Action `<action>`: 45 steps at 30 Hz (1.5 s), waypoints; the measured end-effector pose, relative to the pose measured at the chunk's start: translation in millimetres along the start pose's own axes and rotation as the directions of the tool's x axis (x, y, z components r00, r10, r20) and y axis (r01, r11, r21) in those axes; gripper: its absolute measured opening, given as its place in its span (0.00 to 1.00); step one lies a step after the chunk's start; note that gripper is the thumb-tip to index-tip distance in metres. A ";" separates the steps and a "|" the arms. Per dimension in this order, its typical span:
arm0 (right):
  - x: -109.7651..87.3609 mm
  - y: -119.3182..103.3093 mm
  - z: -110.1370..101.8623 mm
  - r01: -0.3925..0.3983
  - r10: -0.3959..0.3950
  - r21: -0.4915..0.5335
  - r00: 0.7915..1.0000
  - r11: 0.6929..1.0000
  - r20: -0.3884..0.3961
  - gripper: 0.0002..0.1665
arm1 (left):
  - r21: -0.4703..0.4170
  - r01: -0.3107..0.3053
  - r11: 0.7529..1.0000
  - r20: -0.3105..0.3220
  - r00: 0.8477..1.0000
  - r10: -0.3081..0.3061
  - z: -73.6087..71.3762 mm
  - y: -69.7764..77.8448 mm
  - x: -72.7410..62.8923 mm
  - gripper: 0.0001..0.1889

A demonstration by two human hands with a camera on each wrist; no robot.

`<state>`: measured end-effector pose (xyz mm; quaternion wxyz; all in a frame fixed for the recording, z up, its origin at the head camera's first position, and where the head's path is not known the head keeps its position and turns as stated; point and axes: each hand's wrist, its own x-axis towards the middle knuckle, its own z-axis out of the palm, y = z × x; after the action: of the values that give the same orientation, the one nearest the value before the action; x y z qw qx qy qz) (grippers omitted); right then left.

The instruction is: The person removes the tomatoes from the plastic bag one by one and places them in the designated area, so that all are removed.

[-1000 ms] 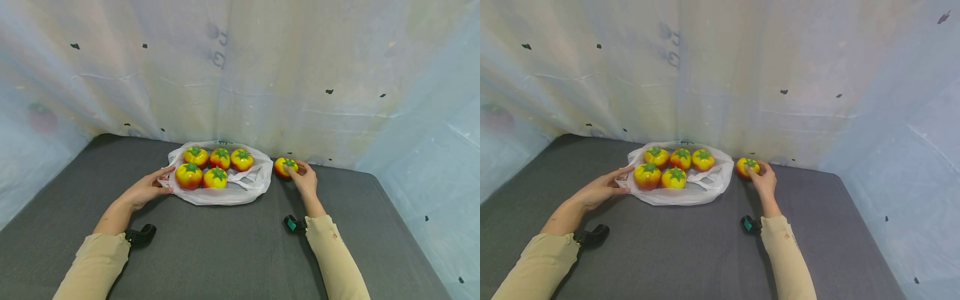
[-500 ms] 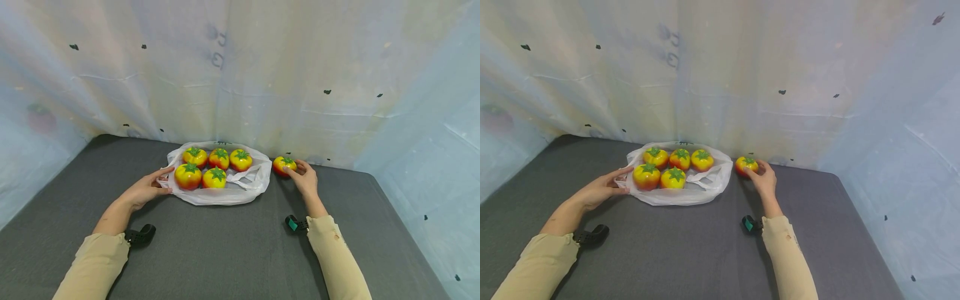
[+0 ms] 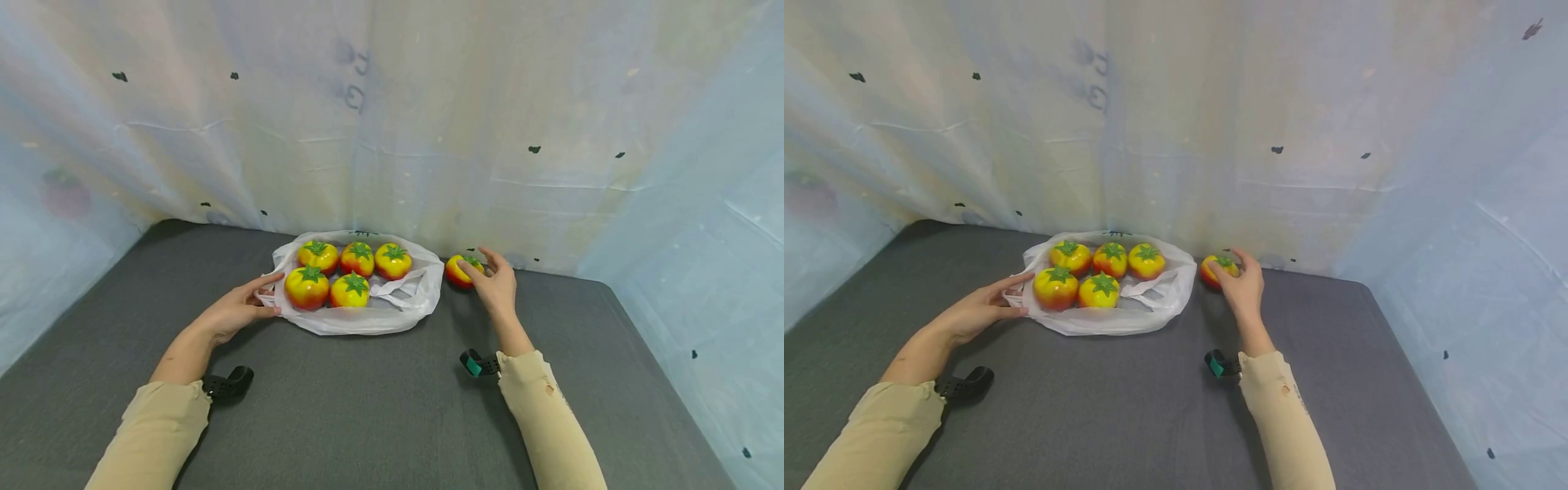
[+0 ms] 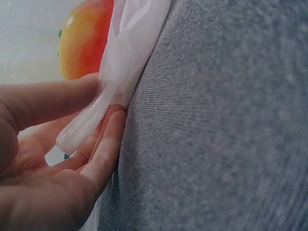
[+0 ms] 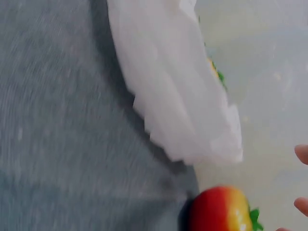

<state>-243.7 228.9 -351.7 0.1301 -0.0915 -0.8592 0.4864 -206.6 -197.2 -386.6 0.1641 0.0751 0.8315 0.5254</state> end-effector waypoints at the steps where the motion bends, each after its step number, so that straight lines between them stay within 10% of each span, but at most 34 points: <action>1: -1.0 -2.6 1.4 0.014 -0.014 0.011 1.000 1.000 -0.001 0.36 | 0.002 0.000 1.000 -0.001 1.000 0.000 0.1 -0.1 -0.1 0.40; 45: -13.0 -33.0 85.6 0.138 -0.156 0.105 0.971 0.985 0.184 0.32 | -0.013 0.005 1.000 -0.024 1.000 -0.005 1.7 -3.1 1.4 0.40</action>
<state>-259.1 138.9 -367.4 0.0866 0.0257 -0.8489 0.5207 -207.2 -196.7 -390.3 0.1557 0.0656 0.8303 0.5310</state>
